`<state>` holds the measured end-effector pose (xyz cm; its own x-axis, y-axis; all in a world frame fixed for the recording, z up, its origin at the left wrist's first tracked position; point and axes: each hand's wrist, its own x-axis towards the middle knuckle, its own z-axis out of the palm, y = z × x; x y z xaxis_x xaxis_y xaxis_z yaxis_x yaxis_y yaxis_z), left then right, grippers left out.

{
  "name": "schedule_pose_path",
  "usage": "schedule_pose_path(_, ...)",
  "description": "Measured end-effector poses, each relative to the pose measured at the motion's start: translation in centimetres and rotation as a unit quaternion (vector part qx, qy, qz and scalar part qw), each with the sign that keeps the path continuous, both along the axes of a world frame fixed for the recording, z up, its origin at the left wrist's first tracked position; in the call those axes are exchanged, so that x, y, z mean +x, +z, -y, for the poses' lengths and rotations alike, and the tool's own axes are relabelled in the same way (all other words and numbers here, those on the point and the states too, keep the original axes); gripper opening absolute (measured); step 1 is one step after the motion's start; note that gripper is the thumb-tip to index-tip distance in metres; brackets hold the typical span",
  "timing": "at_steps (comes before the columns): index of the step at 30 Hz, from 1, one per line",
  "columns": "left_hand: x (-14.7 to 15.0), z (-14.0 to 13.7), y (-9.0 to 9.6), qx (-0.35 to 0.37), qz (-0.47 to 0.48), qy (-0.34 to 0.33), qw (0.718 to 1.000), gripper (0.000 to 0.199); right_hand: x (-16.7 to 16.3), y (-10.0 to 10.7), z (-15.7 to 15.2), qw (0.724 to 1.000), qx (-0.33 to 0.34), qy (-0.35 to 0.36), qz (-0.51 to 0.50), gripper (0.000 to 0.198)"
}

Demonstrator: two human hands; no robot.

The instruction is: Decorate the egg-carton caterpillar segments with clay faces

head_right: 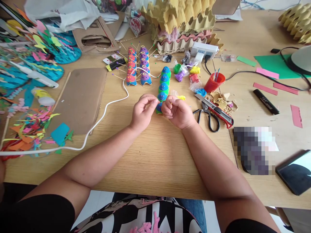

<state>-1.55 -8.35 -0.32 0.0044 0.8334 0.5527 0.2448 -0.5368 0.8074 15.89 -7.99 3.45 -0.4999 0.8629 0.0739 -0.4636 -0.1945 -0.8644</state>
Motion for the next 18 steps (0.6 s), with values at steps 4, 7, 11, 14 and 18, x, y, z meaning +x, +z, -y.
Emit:
schedule_pose_path(4, 0.06, 0.06, -0.02, -0.004, 0.028, -0.010, 1.000, 0.044, -0.04, 0.03, 0.00, 1.000, -0.013, 0.006, -0.014, 0.052)
schedule_pose_path(7, 0.08, 0.03, -0.16, -0.006, 0.046, -0.017, 0.999, 0.038, -0.02, -0.08, -0.04, 0.999, -0.019, 0.011, -0.029, 0.050)
schedule_pose_path(11, 0.09, -0.10, -0.28, -0.015, 0.065, -0.022, 0.998, 0.035, 0.07, -0.32, -0.10, 0.999, -0.016, 0.015, -0.042, 0.046)
schedule_pose_path(14, 0.12, -0.13, -0.23, -0.029, 0.072, -0.030, 0.997, 0.039, 0.10, -0.38, -0.09, 0.998, -0.015, 0.019, -0.053, 0.044)
schedule_pose_path(18, 0.14, -0.12, -0.19, -0.042, 0.077, -0.043, 0.995, 0.039, 0.06, -0.32, -0.02, 0.998, -0.015, 0.028, -0.057, 0.042)
